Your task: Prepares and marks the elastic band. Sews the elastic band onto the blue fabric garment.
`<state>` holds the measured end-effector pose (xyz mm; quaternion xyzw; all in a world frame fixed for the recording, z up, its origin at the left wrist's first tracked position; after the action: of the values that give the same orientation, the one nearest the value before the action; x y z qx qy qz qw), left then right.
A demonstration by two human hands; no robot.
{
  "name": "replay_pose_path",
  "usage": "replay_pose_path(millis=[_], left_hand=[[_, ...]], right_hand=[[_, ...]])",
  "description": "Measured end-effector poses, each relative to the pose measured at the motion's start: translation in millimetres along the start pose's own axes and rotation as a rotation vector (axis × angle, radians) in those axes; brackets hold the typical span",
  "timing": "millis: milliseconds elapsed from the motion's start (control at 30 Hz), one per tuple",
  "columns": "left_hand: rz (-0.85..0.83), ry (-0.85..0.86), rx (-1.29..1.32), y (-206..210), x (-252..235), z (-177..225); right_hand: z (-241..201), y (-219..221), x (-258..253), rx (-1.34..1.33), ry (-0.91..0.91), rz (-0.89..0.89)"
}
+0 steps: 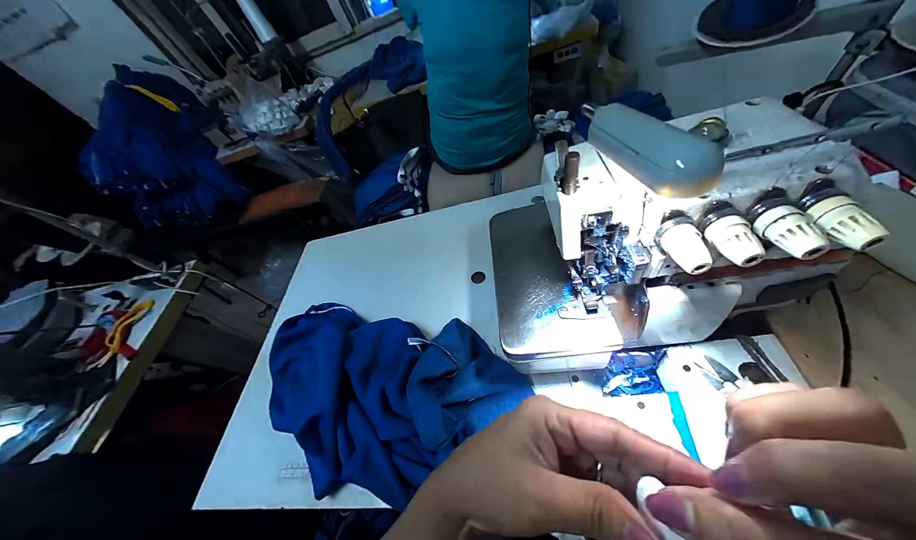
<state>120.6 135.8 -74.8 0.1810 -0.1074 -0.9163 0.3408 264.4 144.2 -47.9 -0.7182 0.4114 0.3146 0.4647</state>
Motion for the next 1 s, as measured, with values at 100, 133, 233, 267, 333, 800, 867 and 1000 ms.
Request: replay_pose_path(millis=[100,133,233,267,333,800,867,1000], left_hand=[[0.169,0.094,-0.133,1.7,-2.0,13.8],[0.250,0.158,-0.260,3.8,0.8,22.8],[0.498,0.418,-0.595,9.8,13.9,43.1],[0.561,0.474,-0.670,10.3,18.1,43.4],[0.650,0.489,-0.750,9.8,24.6,35.8],[0.970,-0.065,-0.660,-19.3,63.3,-48.9],[0.927,-0.130,-0.469,-11.9,64.0,-66.9],[0.904,-0.031,-0.153,-25.6,75.8,-60.5]], right_hand=[[-2.4,-9.5,-12.3,0.035,0.049,-0.006],[0.1,-12.7,-11.6,0.050,0.117,-0.011],[13.6,-7.8,6.2,-0.057,0.350,0.013],[17.1,4.3,15.6,-0.130,0.417,0.001],[17.3,31.6,30.7,-0.208,0.510,0.013],[33.7,65.5,101.4,-0.388,1.035,0.097],[32.5,66.8,97.8,-0.314,0.986,0.071],[29.4,58.4,90.9,-0.443,0.927,0.005]])
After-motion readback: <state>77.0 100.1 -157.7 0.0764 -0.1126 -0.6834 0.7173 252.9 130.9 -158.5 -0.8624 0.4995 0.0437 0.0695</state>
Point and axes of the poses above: each hand's wrist, its own x-axis away from the middle knuckle, its own y-axis out of the palm, z = x × y, the point moved 7 cm from there along -x, towards the middle knuckle, and after that the axes turned 7 degrees about -z, right-handed, at the moved point
